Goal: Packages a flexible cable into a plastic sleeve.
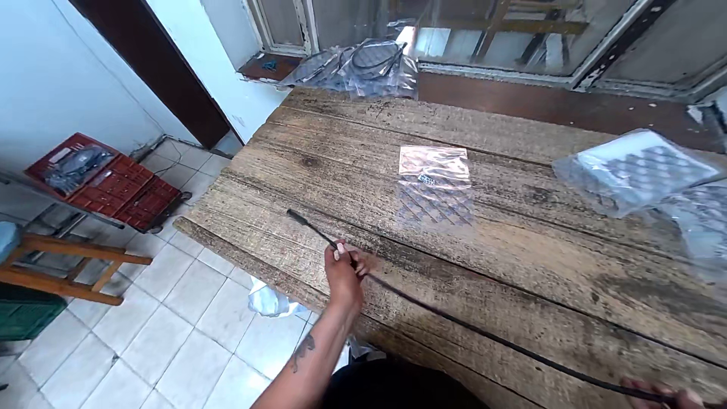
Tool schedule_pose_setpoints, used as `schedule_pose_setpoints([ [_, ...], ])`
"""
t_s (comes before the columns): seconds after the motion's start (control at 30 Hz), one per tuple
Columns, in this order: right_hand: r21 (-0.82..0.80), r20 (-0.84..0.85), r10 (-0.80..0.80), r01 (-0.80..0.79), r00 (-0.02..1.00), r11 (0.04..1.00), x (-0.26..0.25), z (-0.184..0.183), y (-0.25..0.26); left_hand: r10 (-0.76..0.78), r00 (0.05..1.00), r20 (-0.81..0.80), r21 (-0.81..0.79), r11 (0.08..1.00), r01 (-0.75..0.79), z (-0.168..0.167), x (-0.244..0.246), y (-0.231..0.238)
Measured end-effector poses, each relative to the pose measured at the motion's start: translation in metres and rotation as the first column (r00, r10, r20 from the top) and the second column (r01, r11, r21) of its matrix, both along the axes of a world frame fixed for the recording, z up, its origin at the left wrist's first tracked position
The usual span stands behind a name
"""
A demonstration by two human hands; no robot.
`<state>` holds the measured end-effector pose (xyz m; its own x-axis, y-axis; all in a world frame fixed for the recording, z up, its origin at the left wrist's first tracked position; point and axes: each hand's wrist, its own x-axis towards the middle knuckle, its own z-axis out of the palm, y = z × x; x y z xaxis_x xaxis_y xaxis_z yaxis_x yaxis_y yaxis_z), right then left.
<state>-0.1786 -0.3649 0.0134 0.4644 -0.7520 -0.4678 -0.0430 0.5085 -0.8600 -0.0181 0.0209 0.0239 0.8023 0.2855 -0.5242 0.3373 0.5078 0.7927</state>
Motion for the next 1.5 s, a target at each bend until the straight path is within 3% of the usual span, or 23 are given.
schedule_pose_setpoints([
  [0.07,-0.165,-0.044,0.157,-0.162,0.987,0.973,0.021,0.024,0.022,-0.363,0.931,0.024,0.088,0.929,0.360,0.015,0.008,0.023],
  [0.13,-0.435,-0.099,0.350,-0.357,0.931,0.827,0.054,0.056,0.065,-0.773,0.634,-0.022,0.267,0.606,0.749,0.036,0.018,0.041],
  [0.2,-0.684,-0.223,0.532,-0.520,0.817,0.512,0.083,0.080,0.106,-0.930,0.340,-0.138,0.403,0.261,0.877,0.052,0.017,0.034],
  [0.27,-0.890,-0.341,0.575,-0.453,0.743,0.056,0.110,0.081,0.138,-0.974,0.112,-0.195,0.455,0.011,0.890,0.055,0.014,0.024],
  [0.3,-0.921,-0.378,0.567,-0.362,0.732,-0.146,0.118,0.074,0.147,-0.980,0.012,-0.198,0.470,-0.084,0.879,0.055,0.013,0.022],
  [0.33,-0.915,-0.402,0.574,-0.301,0.714,-0.266,0.122,0.064,0.152,-0.981,-0.054,-0.185,0.481,-0.138,0.866,0.056,0.012,0.021],
  [0.37,-0.904,-0.423,0.588,-0.282,0.689,-0.320,0.122,0.053,0.153,-0.984,-0.072,-0.165,0.499,-0.147,0.854,0.056,0.012,0.021],
  [0.43,-0.885,-0.464,0.622,-0.314,0.631,-0.343,0.113,0.036,0.149,-0.989,0.050,-0.136,0.555,-0.034,0.831,0.056,0.008,0.023],
  [0.53,-0.852,-0.521,0.633,-0.386,0.573,-0.353,0.096,0.019,0.142,-0.913,0.408,-0.022,0.570,0.324,0.755,0.030,-0.010,0.027],
  [0.6,-0.830,-0.558,0.587,-0.401,0.587,-0.388,0.086,0.013,0.139,-0.767,0.641,0.041,0.476,0.579,0.662,-0.003,-0.036,0.027],
  [0.67,-0.785,-0.620,0.512,-0.450,0.595,-0.426,0.071,0.009,0.137,-0.592,0.798,0.113,0.380,0.768,0.515,-0.036,-0.066,0.017],
  [0.73,-0.723,-0.689,0.495,-0.549,0.530,-0.418,0.052,0.006,0.140,-0.449,0.871,0.198,0.322,0.869,0.375,-0.044,-0.080,-0.005],
  [0.83,-0.576,-0.718,0.627,-0.764,0.302,-0.292,0.035,0.004,0.147,-0.274,0.947,0.168,0.281,0.934,0.220,-0.029,-0.059,-0.050],
  [0.9,-0.508,-0.638,0.730,-0.847,0.246,-0.159,0.035,-0.005,0.145,-0.282,0.951,0.124,0.307,0.923,0.234,-0.022,-0.041,-0.080],
  [0.97,-0.550,-0.547,0.743,-0.835,0.384,0.026,0.038,-0.021,0.143,-0.472,0.874,0.118,0.466,0.803,0.371,-0.024,-0.018,-0.095],
  [1.0,-0.588,-0.521,0.706,-0.802,0.479,0.110,0.040,-0.027,0.139,-0.631,0.769,0.099,0.615,0.647,0.451,-0.026,0.001,-0.094],
  [1.03,-0.620,-0.519,0.648,-0.767,0.558,0.163,0.042,-0.031,0.132,-0.784,0.619,0.039,0.767,0.421,0.485,-0.027,0.025,-0.087],
  [1.1,-0.650,-0.592,0.498,-0.740,0.634,0.170,0.046,-0.032,0.106,-0.910,0.384,-0.158,0.916,0.010,0.401,-0.027,0.088,-0.072],
  [1.13,-0.650,-0.637,0.428,-0.746,0.641,0.149,0.047,-0.031,0.092,-0.911,0.342,-0.230,0.917,-0.085,0.390,-0.029,0.120,-0.064],
  [1.2,-0.629,-0.708,0.330,-0.770,0.624,0.105,0.044,-0.029,0.070,-0.891,0.326,-0.316,0.883,-0.150,0.445,-0.043,0.173,-0.051],
  [1.27,-0.615,-0.736,0.301,-0.785,0.606,0.074,0.042,-0.024,0.062,-0.890,0.322,-0.323,0.875,-0.152,0.459,-0.056,0.194,-0.052],
  [1.43,-0.628,-0.730,0.349,-0.778,0.588,-0.005,0.058,-0.007,0.081,-0.904,0.420,-0.081,0.993,-0.036,0.114,-0.078,0.187,-0.068],
  [1.5,-0.641,-0.729,0.356,-0.766,0.585,-0.054,0.064,0.000,0.087,-0.921,0.378,-0.089,0.996,-0.090,0.017,-0.064,0.178,-0.073],
])
